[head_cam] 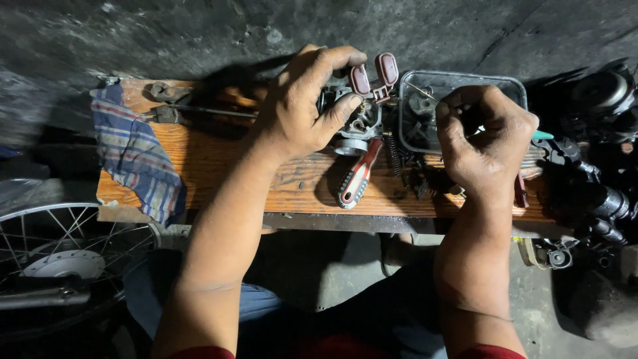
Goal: A person is cleaning the internal components of a motorcycle carburetor using a toothbrush and cleaning fluid on a wooden workbench.
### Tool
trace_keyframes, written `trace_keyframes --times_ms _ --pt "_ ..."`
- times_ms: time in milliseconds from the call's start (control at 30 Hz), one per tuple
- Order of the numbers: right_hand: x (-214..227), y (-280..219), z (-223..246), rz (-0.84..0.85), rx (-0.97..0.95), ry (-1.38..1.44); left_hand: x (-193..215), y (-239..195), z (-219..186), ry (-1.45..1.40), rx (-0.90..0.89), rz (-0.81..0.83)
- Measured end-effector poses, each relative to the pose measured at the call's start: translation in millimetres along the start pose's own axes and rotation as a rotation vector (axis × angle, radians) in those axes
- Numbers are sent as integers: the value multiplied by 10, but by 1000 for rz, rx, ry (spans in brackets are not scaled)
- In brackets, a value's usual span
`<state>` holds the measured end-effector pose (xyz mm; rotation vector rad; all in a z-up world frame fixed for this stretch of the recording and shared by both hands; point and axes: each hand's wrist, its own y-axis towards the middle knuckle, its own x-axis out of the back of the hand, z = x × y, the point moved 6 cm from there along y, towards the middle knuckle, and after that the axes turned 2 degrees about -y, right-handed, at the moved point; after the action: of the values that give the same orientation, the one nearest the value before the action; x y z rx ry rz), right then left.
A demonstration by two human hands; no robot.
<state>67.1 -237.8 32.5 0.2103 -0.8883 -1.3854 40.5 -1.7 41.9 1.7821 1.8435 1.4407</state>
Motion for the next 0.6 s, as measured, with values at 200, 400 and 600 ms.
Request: trace_keyframes --times_ms 200,400,600 --pt "1 3 0 -2 -10 -10 -6 12 -24 30 -15 13" --pt "7 5 -8 -10 12 -27 -47 -5 23 -9 -9 24" --pt "10 -9 -39 -15 -33 -26 -34 21 -54 27 -22 19"
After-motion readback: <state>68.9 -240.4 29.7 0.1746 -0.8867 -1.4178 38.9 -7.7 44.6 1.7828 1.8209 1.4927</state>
